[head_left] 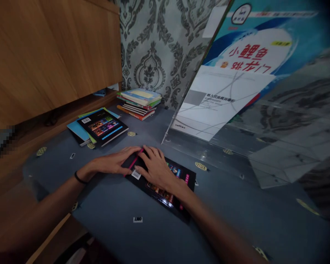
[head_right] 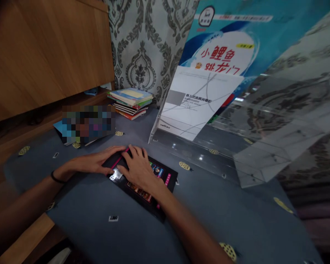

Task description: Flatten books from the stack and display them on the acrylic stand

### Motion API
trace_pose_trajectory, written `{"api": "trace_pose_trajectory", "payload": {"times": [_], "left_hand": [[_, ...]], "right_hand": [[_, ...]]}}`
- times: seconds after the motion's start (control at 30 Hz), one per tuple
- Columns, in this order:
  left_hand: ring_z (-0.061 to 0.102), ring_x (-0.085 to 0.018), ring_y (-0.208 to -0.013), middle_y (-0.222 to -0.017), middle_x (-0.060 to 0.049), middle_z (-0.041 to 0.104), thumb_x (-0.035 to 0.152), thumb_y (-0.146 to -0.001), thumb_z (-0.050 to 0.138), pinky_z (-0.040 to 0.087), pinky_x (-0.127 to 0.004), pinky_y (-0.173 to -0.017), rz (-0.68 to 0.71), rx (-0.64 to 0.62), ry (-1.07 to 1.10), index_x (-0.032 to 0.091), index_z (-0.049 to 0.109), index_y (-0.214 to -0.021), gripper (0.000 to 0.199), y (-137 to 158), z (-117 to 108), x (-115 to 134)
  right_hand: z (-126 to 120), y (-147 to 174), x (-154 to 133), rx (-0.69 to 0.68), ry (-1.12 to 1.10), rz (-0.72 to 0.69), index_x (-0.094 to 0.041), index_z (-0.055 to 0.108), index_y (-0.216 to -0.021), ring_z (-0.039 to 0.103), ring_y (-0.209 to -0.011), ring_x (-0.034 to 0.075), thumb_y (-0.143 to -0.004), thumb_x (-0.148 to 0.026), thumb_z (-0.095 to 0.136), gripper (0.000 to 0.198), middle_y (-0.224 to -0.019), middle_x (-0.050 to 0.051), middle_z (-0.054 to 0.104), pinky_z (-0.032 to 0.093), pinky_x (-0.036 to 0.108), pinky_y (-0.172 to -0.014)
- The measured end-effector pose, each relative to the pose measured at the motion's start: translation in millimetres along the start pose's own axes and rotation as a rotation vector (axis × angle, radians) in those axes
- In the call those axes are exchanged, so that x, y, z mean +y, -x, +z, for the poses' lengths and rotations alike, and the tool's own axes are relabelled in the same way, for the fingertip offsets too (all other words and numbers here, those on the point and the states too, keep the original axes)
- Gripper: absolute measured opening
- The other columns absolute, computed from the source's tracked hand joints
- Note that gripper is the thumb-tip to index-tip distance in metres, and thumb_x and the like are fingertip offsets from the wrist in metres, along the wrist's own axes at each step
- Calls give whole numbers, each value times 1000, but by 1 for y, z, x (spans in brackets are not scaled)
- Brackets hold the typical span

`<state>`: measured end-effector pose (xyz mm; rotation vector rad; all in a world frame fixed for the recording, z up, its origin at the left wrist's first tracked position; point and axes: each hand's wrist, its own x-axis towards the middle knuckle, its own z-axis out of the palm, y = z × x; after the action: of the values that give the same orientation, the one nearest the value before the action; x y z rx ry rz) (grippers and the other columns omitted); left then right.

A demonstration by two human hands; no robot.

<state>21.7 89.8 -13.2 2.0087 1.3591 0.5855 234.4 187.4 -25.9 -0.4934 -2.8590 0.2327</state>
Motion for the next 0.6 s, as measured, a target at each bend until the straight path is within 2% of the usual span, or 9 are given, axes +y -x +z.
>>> {"api": "trace_pose_trajectory", "payload": {"times": [0.1, 0.17, 0.3, 0.4, 0.5, 0.6], "left_hand": [[27, -30, -153, -165, -14, 29, 52, -96, 57, 25, -51, -125, 32, 12, -28, 25, 29, -156, 72, -6, -1, 1], [34, -29, -148, -159, -13, 39, 49, -100, 51, 28, -50, -123, 63, 37, -74, 25, 35, -153, 60, -13, -2, 2], [52, -26, -122, -129, -11, 59, 35, -104, 38, 42, -48, -110, 49, 111, -254, 23, 49, -140, 40, -30, 1, 2], [55, -25, -107, -111, -10, 60, 28, -104, 34, 47, -45, -100, -1, 178, -438, 19, 56, -129, 35, -40, 10, 2], [55, -26, -104, -109, -13, 59, 25, -102, 35, 48, -46, -99, -21, 229, -606, 15, 59, -124, 34, -45, 18, 3], [56, -26, -104, -110, -13, 60, 21, -101, 37, 49, -44, -98, -26, 246, -680, 14, 60, -123, 33, -47, 23, 5]], "right_hand": [[0, 0, 5, -1, -97, 4, -12, 54, -139, 41, -140, 36, -99, -44, 56, 51, -154, 23, 46, 35, 58, -114], [4, -1, 10, 34, -180, 19, -13, 55, -134, 42, -140, 33, -98, -38, 58, 44, -150, 21, 50, 37, 56, -113], [13, -3, 17, 132, -275, 43, -17, 60, -120, 48, -135, 30, -93, -24, 58, 27, -135, 17, 63, 40, 55, -112], [13, -2, 13, 172, -222, 55, -15, 59, -118, 52, -130, 31, -92, -19, 59, 27, -127, 18, 66, 43, 52, -110], [7, 3, 6, 177, -100, 64, -11, 58, -123, 54, -126, 32, -96, -20, 57, 29, -128, 21, 65, 42, 53, -110], [0, 5, 1, 151, -47, 92, -10, 57, -123, 56, -121, 33, -97, -24, 59, 29, -125, 20, 67, 43, 53, -108]]}}
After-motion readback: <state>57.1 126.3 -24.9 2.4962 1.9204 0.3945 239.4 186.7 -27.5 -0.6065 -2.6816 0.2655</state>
